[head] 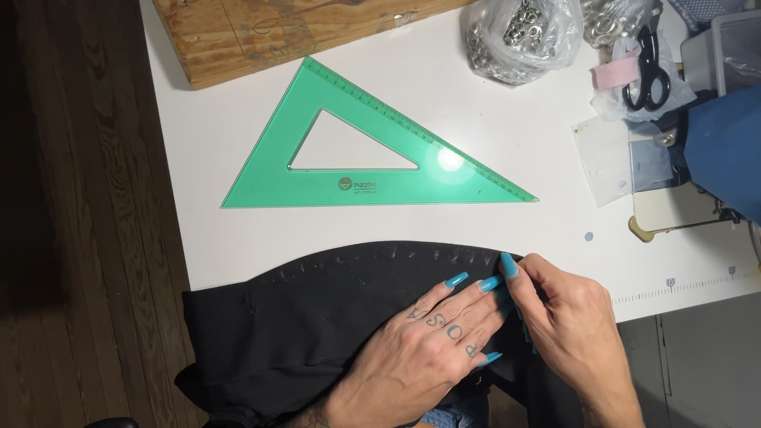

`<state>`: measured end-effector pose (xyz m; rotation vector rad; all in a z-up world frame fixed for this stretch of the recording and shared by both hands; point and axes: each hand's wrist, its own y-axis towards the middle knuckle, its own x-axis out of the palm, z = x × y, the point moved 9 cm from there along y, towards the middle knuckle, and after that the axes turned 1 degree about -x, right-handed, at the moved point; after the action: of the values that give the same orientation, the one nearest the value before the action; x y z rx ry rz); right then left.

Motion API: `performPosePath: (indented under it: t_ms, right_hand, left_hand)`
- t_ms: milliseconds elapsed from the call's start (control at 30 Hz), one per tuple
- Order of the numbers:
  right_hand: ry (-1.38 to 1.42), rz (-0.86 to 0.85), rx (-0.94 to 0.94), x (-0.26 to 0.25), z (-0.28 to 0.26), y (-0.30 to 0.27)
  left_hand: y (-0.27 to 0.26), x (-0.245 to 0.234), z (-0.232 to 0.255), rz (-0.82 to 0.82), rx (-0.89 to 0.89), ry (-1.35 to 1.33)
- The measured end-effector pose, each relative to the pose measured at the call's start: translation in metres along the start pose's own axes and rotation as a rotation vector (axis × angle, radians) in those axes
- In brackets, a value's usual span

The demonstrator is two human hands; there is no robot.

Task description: Marking positions for hardware on a black leather piece using a triangle ruler and a marking tool.

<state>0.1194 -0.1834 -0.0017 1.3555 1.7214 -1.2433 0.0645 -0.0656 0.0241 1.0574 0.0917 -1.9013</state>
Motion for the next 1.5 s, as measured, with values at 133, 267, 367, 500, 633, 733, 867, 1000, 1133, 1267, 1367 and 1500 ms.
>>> performPosePath:
  t_ms: [133, 267, 367, 500, 633, 733, 867, 1000, 1133, 1267, 1367, 1500]
  right_hand:
    - [-0.041, 0.022, 0.006, -0.001, -0.004, -0.001]
    - [-0.077, 0.102, -0.018, -0.005, -0.011, -0.003]
    - [-0.028, 0.137, -0.012, -0.007, -0.011, -0.003]
    - [0.497, 0.112, 0.236, -0.010, 0.011, -0.007]
    - [0.563, 0.085, 0.339, -0.010, 0.017, -0.014]
    - [0.631, 0.124, 0.302, -0.017, 0.012, -0.019]
    - [0.538, 0.106, 0.262, -0.021, 0.005, -0.021]
    - [0.553, 0.121, 0.234, -0.018, 0.004, -0.020]
    - [0.569, 0.092, 0.237, -0.011, 0.003, -0.019]
    - [0.539, 0.051, 0.259, -0.004, 0.004, -0.021]
    - [0.561, 0.018, 0.239, 0.004, -0.002, -0.020]
    - [0.538, -0.052, 0.111, 0.013, -0.030, -0.010]
  left_hand:
    - [0.000, 0.000, 0.000, 0.000, 0.002, -0.012]
    - [-0.001, 0.000, -0.001, -0.026, -0.024, -0.052]
    - [0.001, -0.001, -0.001, -0.022, -0.013, -0.043]
    - [0.002, -0.004, 0.003, -0.018, 0.012, 0.017]
    - [0.002, -0.009, 0.006, 0.008, 0.032, -0.012]
    - [0.001, -0.023, 0.008, 0.079, 0.022, -0.040]
    - [-0.011, -0.051, 0.005, 0.117, -0.026, -0.035]
    - [-0.037, -0.059, -0.011, 0.115, -0.121, 0.129]
    - [-0.042, -0.080, -0.004, 0.188, -0.120, 0.203]
    - [-0.047, -0.089, -0.003, 0.280, -0.145, 0.145]
    - [-0.051, -0.081, -0.004, 0.251, -0.135, 0.102]
    - [-0.046, -0.070, -0.005, 0.188, -0.070, 0.118]
